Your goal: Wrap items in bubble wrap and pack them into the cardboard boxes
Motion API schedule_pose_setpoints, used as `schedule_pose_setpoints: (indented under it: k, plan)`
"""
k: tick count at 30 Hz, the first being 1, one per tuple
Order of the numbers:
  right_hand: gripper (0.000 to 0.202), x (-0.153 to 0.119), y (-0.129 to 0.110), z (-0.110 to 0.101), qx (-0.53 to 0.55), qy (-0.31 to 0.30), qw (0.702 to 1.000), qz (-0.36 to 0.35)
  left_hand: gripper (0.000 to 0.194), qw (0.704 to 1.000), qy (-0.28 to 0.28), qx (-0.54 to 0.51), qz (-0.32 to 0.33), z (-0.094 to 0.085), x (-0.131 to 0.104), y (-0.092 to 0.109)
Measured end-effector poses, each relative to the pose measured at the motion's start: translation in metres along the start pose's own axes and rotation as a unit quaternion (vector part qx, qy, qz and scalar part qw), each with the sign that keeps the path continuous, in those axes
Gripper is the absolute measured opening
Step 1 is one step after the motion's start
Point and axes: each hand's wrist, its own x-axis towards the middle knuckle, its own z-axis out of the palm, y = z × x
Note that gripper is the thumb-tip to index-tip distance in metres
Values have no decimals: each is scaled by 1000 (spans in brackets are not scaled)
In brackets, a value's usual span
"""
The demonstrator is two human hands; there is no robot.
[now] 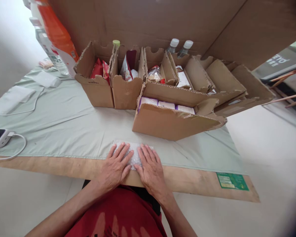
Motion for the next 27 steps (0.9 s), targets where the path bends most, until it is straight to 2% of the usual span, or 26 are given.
schedule_pose_setpoints:
  k: [4,11,14,17,18,20,23,27]
  plan:
    - [59,-15,10,-8,-19,-13,1000,10,45,1000,-7,0,-6,-2,0,2]
    - [55,-9,5,-10,-2,-14,1000,19,46,1000,-8,12,-1,-1,0,3]
    - [43,-14,12,-17,55,43,997,28,45,1000,0,-6,-2,-3,-1,1]
    - [35,-19,23,-28,97,136,978,123,44,999,22,-42,-13,-6,-4,-1]
    - [34,-19,26,-32,91,149,971,162,44,998,37,-53,-21,-7,-5,-2]
    - [31,-16,29,-36,61,126,967,214,42,995,69,-64,-37,-7,-7,-4]
    - [28,-3,27,-36,37,63,967,244,35,992,94,-66,-45,-3,-7,-5]
    - [18,13,20,-28,103,75,959,253,32,990,102,-84,-51,2,-5,-8]
